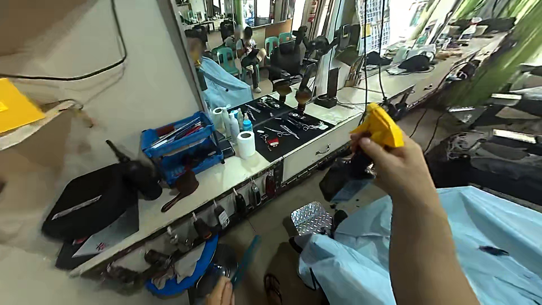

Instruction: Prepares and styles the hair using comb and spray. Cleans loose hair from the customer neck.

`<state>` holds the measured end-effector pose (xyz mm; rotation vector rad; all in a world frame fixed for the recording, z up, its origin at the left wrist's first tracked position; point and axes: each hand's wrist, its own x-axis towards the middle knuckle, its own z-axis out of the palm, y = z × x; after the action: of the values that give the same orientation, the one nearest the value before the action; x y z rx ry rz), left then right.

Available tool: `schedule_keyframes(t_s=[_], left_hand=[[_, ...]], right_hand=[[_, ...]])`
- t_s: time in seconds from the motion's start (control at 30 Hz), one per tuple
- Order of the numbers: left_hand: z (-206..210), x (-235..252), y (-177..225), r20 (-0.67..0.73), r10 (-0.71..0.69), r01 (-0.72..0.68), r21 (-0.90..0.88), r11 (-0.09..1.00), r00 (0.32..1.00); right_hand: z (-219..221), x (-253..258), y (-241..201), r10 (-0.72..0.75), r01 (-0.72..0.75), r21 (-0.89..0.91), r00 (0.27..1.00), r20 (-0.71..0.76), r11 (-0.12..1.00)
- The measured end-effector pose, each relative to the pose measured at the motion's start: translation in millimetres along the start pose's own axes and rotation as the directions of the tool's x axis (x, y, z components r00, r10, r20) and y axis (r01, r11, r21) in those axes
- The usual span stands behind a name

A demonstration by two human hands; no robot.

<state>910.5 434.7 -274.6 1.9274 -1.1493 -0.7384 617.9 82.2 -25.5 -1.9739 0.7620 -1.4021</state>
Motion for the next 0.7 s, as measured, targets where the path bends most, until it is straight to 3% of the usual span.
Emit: schedule_keyframes(t_s=[0.1, 0.2, 0.3, 0.43, 0.6, 0.7], left_hand=[[-46, 98, 55, -0.072, 0.268, -0.247, 0.223, 0.943, 0.961], [-71, 186, 75, -0.124, 0.411, -0.324, 0.431, 0.842, 0.903], [-82, 250, 80, -0.188, 0.388, -0.255, 0.491, 0.833, 0.902], [-82, 304, 75, -0.247, 0.321, -0.152, 0.526, 0.837, 0.914], [-77, 325, 66, -0.316, 0.278, -0.054, 0.567, 0.822, 0.907], [-76, 328, 65, -0.326, 0.251, -0.022, 0.570, 0.821, 0.911]], right_hand=[[5, 87, 65, -0.015, 0.010, -0.051, 0.997, -0.081, 0.999], [13, 175, 133, 0.013, -0.032, -0.075, 0.972, -0.236, 0.997], [19, 256, 205, 0.039, -0.081, -0.103, 0.932, -0.359, 0.991], [25, 339, 290, 0.142, -0.203, -0.142, 0.925, -0.352, 0.969], [41, 404, 362, 0.351, -0.430, -0.166, 0.864, -0.361, 0.887], [44, 424, 399, 0.390, -0.483, -0.168, 0.831, -0.396, 0.859]])
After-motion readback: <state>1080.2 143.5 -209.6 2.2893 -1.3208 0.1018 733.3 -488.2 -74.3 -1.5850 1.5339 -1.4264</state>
